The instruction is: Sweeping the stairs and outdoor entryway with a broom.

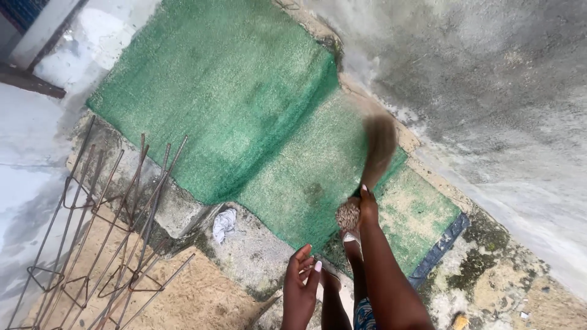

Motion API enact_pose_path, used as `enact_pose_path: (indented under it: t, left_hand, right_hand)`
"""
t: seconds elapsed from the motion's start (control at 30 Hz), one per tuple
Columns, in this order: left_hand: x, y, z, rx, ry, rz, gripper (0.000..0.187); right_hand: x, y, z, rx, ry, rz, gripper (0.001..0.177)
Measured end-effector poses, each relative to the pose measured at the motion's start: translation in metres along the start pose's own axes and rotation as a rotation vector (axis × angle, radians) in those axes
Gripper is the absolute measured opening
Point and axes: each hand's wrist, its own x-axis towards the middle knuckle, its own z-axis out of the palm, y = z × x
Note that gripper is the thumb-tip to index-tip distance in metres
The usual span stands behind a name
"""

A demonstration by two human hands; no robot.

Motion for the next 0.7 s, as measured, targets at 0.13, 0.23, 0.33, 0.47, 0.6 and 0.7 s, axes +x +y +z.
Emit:
enact_pose_path:
  t: [0.13,0.23,0.33,0.47,0.6,0.7]
  left_hand:
    - [0.006,-0.019,0.002,-0.045,-0.021,0.055,0.051]
    - [0.002,-0.019,0.002,0.008,-0.054,0.099,0.052]
    - [0.004,-0.008,0.006,-0.019,-0.046,0.089,0.051]
    - [0.003,0.007,0.003,0.046,-0.048,0.071,0.049]
    - [0.005,-0.012,0.0,0.045,-0.067,0.034,0.05]
    - [0.006,-0.004,0.0,0.089,-0.067,0.086,0.051]
  right_hand:
    - [-0.103,-0.04,0.037,0.095,0.012,-0.004,0.054]
    - [-0.07,-0.021,0.023,-0.117,-0.112,-0.034,0.063]
    - [-0.011,-0.029,0.0,-0.517,-0.199,-0.079,0.066]
    - [-0.005,-0.023,-0.06,-0.256,0.119,0.052,0.054]
    - [-0.092,-0.039,-0.032,0.199,0.143,-0.023,0.051]
    - [-0.101,-0.012,-0.012,-0.344,-0.015,-0.214,0.053]
